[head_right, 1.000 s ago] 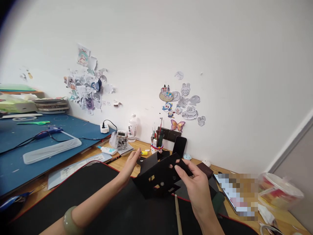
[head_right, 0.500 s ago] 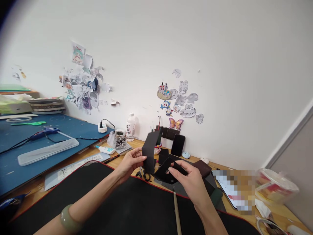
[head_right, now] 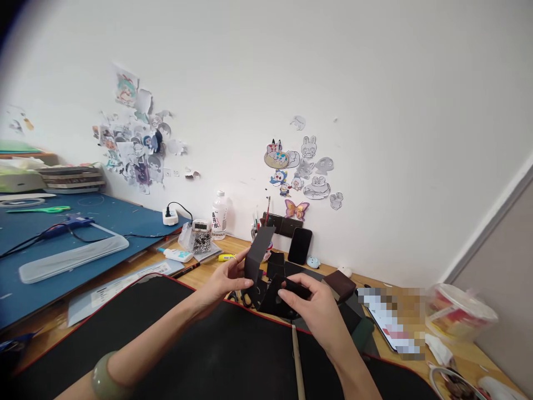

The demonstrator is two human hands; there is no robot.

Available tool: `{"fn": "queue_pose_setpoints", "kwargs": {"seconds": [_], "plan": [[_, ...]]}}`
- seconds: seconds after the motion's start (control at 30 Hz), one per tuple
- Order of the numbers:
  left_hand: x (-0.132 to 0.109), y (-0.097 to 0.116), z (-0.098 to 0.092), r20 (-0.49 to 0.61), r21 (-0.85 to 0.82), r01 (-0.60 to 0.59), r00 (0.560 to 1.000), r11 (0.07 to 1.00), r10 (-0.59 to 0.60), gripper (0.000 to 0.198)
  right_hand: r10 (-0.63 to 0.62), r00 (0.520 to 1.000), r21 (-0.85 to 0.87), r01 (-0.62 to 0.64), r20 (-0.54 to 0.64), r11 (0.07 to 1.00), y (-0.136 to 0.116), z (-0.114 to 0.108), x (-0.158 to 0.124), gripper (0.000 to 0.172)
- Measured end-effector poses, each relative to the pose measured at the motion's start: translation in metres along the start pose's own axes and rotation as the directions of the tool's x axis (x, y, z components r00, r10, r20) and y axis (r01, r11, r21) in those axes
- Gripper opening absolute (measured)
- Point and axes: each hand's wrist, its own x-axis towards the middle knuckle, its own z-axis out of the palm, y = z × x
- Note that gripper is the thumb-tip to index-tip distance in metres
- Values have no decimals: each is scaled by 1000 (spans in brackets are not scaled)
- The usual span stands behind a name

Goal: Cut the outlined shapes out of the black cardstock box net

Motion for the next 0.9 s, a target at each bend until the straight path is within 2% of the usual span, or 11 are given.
{"fn": "queue_pose_setpoints", "kwargs": {"seconds": [0.17,0.3,0.47,0.57,0.7,0.9], "plan": [[-5,-2,9,15,97,-38,999,995,37,106,-39,998,32,41,-47,999,-2,9,-1,28],[-8,-4,12,44,256,-94,995,962,86,102,-96,994,-45,93,-61,995,-8,14,-8,29],[-8,-6,11,132,348,-114,989,930,72,97,-169,983,-209,149,-79,967,-21,9,-17,19],[-9,-5,11,182,400,-139,981,906,70,93,-167,986,-252,156,-24,955,-27,5,-19,20],[-11,-4,13,239,464,-175,969,868,68,97,-122,993,-275,115,-8,955,-29,3,-19,21],[-12,-4,17,208,519,-147,977,842,43,101,-128,991,-349,106,-38,931,-31,4,-19,22]]}}
